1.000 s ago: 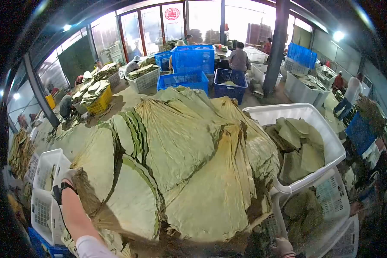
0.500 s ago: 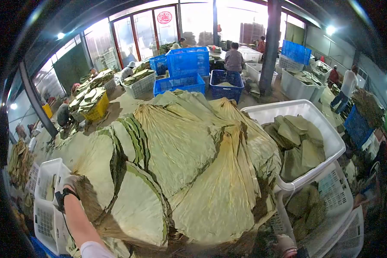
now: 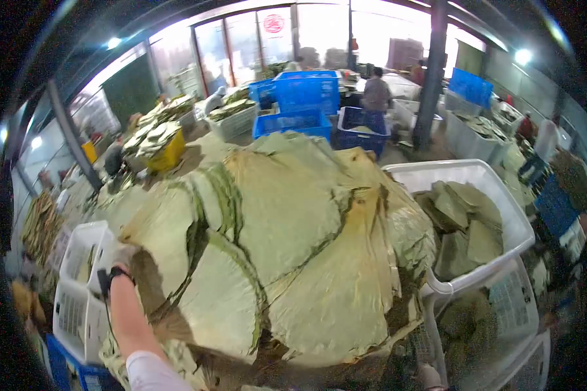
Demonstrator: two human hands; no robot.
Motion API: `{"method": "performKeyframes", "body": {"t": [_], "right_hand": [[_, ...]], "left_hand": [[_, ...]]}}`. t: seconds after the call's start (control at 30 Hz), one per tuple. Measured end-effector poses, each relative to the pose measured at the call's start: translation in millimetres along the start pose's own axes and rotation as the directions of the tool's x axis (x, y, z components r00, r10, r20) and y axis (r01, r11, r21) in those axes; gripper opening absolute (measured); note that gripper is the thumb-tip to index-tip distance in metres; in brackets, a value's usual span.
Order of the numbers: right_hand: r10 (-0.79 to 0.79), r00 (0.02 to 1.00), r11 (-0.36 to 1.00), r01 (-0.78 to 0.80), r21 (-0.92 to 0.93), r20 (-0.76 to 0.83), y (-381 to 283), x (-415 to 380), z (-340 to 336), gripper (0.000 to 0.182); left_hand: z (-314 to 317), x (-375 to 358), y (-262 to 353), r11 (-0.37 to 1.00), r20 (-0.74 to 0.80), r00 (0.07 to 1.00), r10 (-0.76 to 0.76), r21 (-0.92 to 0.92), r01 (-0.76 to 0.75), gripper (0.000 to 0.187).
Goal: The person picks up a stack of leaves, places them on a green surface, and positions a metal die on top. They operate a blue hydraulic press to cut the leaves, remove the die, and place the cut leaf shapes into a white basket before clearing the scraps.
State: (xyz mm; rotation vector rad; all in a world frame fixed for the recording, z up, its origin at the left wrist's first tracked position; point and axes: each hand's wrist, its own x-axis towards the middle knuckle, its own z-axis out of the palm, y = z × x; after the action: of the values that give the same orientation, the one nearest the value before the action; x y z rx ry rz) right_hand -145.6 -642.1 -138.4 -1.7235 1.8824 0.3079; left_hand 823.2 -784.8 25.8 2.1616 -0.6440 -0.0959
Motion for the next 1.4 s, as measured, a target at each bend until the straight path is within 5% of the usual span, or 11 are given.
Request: {"method": "performKeyframes", "body": {"t": [0.3,0.43,0.6,0.67,0.73,0.8,0.9,1.07,1.17,1.27,1.4], "right_hand": [[-0.065,0.989,0.967,0.095,0.235,-0.135,43,0,35,0.041],[-0.052,0.995,0.973,0.069,0.220,-0.083,28,-10,24,0.038],[-0.015,0.988,0.936,0.068,0.345,-0.156,33,-20,19,0.033],[-0.008,0.979,0.937,0.078,0.340,-0.202,42,-21,15,0.032],[-0.015,0.974,0.709,0.170,0.684,-0.226,54,-16,14,0.029],[-0.170,0.944,0.811,0.297,0.504,-0.283,62,-5,-12,0.050],[-0.239,0.874,0.626,0.472,0.621,-0.423,-6,-51,-89,0.046],[-0.356,0.602,-0.350,0.623,0.699,-0.715,-71,-92,-154,0.072],[-0.113,0.658,-0.363,0.670,0.647,-0.744,-49,-112,-152,0.066],[-0.140,0.498,-0.848,0.387,0.363,-0.856,1,-145,-152,0.054],[0.154,0.718,-0.886,0.404,0.226,-0.679,57,-203,-113,0.047]], "left_hand": [[-18,10,27,0.884,-0.291,0.834,0.468,0.169,-0.437,0.077],[-28,-31,85,0.908,-0.508,0.787,0.350,-0.023,-0.419,0.069],[-62,-90,171,0.761,-0.023,0.937,0.348,-0.577,-0.297,0.049],[-65,-147,235,0.590,-0.130,0.776,0.617,-0.575,-0.566,0.049],[-63,-220,297,0.427,-0.236,0.545,0.804,-0.408,-0.807,0.052],[-53,-293,343,0.415,-0.329,0.403,0.854,-0.036,-0.909,0.054],[-24,-392,390,0.127,-0.294,0.123,0.948,-0.003,-0.992,0.060],[39,-588,417,-0.169,-0.109,-0.145,0.983,-0.264,-0.950,0.053],[76,-681,399,-0.293,0.022,-0.347,0.938,-0.486,-0.823,0.062],[107,-747,374,-0.498,-0.055,-0.559,0.827,-0.530,-0.686,0.055],[117,-818,351,-0.665,-0.171,-0.719,0.674,-0.563,-0.490,0.052]]}}
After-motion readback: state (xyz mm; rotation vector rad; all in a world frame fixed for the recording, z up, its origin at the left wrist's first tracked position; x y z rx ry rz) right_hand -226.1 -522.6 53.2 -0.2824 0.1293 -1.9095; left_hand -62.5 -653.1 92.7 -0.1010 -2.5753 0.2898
